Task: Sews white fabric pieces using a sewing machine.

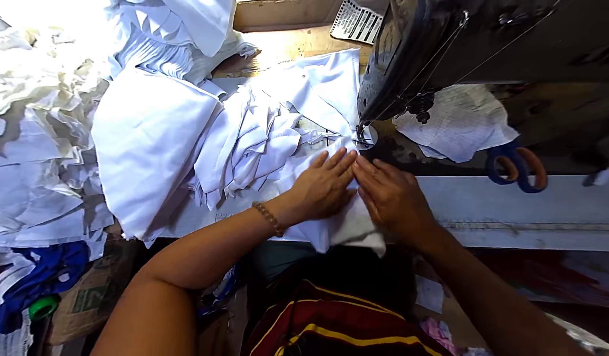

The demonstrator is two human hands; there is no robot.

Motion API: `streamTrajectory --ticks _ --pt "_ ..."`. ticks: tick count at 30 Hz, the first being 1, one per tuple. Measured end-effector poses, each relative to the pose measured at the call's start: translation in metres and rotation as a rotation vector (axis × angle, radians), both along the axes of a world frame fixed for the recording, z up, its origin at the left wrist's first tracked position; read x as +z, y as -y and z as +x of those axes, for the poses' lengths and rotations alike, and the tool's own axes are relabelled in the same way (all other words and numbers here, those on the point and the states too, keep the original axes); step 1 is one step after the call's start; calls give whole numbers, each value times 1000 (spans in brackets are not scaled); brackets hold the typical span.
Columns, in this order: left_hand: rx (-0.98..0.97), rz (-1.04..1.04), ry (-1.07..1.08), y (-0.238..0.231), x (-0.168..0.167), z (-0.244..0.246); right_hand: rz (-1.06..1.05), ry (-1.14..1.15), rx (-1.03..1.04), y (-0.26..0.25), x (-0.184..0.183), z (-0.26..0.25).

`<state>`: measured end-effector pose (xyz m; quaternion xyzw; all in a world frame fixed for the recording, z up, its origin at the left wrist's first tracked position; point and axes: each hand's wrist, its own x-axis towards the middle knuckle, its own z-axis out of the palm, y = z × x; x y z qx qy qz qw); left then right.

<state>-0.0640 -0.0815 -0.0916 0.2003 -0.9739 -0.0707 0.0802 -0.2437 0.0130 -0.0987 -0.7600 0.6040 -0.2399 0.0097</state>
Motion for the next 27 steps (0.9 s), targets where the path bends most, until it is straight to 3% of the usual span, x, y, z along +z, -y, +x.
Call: streamTrajectory --ticks 3,7,17,22,27 --pt "61 27 -5 25 -1 -13 76 -52 21 28 -2 -17" --pt "60 71 -88 43 -1 -19 13 -84 22 43 -3 -31" --pt "39 57 -96 54 0 -21 -26 -40 -41 42 -10 -31" --pt "35 46 -90 56 -1 -21 -195 36 136 37 -12 -34" --pt "24 67 -67 60 -2 -21 -189 -10 88 34 -13 -32"
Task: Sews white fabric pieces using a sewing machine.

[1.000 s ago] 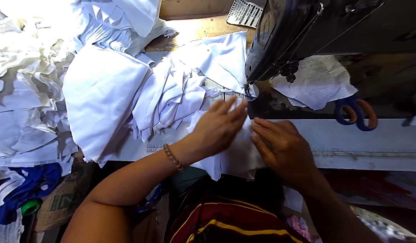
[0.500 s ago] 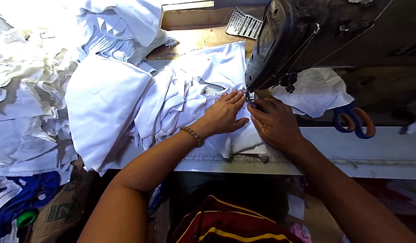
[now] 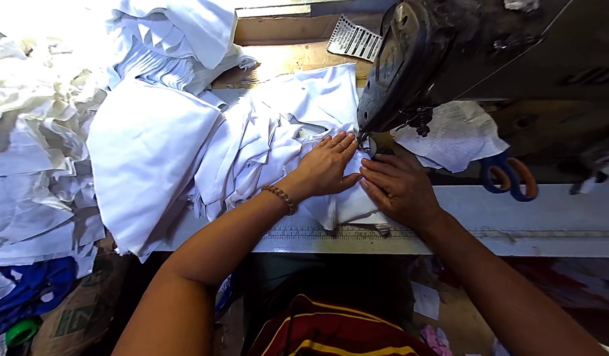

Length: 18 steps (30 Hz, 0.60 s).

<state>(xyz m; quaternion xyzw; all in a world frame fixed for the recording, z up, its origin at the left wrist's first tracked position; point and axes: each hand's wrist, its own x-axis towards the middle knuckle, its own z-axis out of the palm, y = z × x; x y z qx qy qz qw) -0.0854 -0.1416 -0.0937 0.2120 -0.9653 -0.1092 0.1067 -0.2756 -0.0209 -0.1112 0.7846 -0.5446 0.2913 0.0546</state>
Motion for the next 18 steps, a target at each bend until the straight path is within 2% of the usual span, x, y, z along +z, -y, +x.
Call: streamTrajectory --ticks 14,18 --pt "11 65 132 31 12 -5 77 -16 -9 -2 1 1" --pt "69 69 195 37 17 -10 71 -11 2 -3 0 1"
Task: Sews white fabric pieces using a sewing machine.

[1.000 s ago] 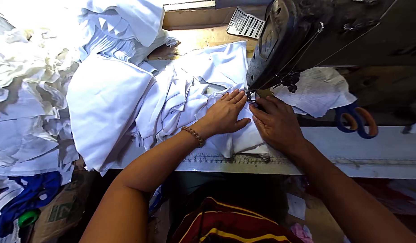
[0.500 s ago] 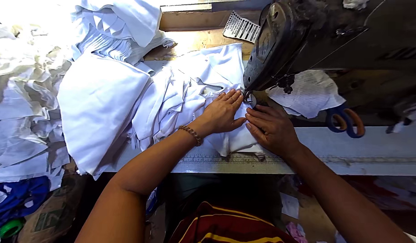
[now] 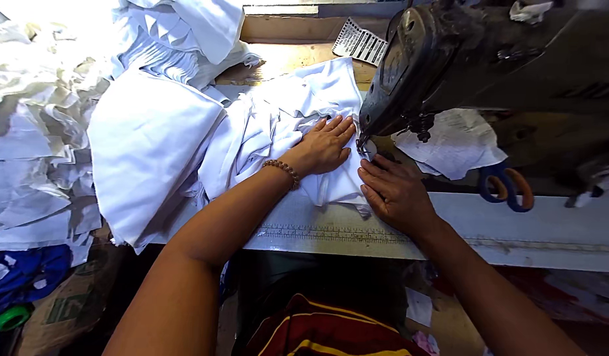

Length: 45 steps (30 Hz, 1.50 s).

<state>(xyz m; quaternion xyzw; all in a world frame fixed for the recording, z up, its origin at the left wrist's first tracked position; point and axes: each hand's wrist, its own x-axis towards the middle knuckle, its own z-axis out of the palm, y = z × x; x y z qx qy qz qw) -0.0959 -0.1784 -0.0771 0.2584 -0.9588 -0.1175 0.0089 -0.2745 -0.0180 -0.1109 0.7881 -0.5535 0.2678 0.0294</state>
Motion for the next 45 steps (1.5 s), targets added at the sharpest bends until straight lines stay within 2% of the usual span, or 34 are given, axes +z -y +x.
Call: streamTrajectory --ticks 5,12,14,16,18,21,23,25,28,32,38,41,43,45 --pt "110 28 41 7 2 -6 0 71 98 -1 0 -1" --pt "152 22 27 35 4 -11 26 -21 80 -1 -1 2" --pt "152 11 -29 42 2 -11 51 -45 68 0 -1 2" --pt "136 -5 -171 43 2 -11 75 -50 46 1 -1 1" --pt "139 -16 -332 29 18 -7 93 -41 15 3 -2 3" --pt "242 -97 -415 -2 64 13 89 -57 -25 7 2 5" --pt "405 -201 -285 -23 88 45 70 -82 -50 8 5 9" --pt "555 -265 -105 -36 95 83 64 -100 -85 8 8 15" --pt "707 -286 11 -41 78 123 68 -126 -99 11 10 16" --pt "742 -336 -81 -51 64 150 78 -195 -97 13 16 14" --pt "773 -287 -12 -63 72 156 111 -210 -139 9 17 18" --pt "796 -292 66 -66 70 152 7 -114 -80 -2 22 31" --pt "769 -289 -3 -62 77 161 -106 -9 10 -8 33 49" --pt "679 -189 -213 -62 97 174 -213 107 131 -12 48 71"
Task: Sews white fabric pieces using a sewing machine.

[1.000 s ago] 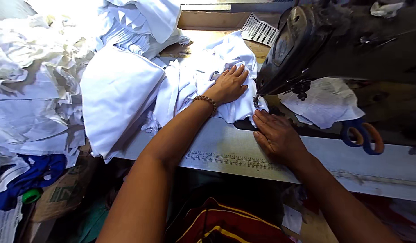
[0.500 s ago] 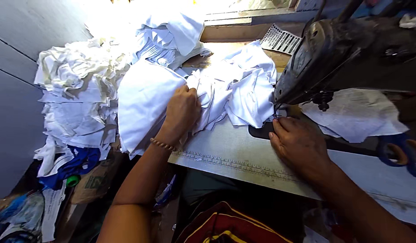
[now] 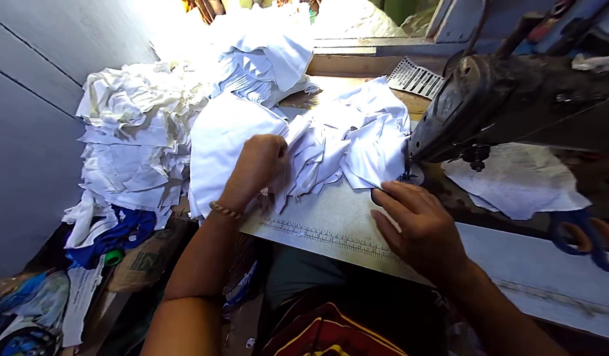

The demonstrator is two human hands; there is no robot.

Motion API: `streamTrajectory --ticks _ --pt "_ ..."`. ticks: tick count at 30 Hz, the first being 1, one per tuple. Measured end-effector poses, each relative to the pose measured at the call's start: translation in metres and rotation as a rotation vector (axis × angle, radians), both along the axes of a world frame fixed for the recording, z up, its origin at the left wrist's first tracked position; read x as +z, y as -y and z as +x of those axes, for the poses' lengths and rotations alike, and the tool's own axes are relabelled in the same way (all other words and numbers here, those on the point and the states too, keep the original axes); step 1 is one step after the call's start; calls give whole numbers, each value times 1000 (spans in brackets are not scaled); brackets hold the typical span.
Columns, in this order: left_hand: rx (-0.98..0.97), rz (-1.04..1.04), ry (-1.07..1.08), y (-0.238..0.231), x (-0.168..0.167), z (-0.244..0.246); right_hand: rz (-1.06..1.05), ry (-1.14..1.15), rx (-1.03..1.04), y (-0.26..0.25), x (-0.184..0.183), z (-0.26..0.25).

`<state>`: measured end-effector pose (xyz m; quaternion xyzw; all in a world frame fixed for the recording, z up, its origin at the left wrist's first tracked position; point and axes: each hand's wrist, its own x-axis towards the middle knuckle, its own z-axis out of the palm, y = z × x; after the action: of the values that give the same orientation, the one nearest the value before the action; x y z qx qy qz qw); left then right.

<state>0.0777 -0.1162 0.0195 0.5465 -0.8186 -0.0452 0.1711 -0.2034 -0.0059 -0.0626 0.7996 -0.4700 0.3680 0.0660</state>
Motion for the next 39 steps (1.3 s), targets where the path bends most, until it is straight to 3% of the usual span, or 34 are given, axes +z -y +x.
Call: streamTrajectory --ticks 4,7,10,13,16,18,23,30,32,35,39 --pt "-434 185 -481 -21 51 -3 -269 93 222 11 32 41" --pt "-737 470 -739 -25 58 -25 -349 189 266 16 39 48" --pt "-580 745 -1163 -27 29 -54 -221 446 303 1 24 45" --pt "-397 1044 -1591 -51 -10 -82 -81 812 193 -14 5 47" --pt "-353 1072 -1812 -76 -44 -103 -38 948 41 -17 -5 40" --pt "-349 935 -1759 -85 -58 -109 13 932 3 -21 -8 31" --pt "-396 470 -1170 -88 -56 -102 233 914 131 -25 -9 16" --pt "-418 -68 -800 -84 -53 -99 155 911 105 -28 -8 20" --pt "-414 43 -849 -78 -34 -83 140 909 86 -36 2 1" --pt "-522 441 -1024 -64 -5 -63 297 945 50 -51 27 -36" --pt "-564 823 -906 -38 -24 -83 550 711 -105 -48 37 -58"
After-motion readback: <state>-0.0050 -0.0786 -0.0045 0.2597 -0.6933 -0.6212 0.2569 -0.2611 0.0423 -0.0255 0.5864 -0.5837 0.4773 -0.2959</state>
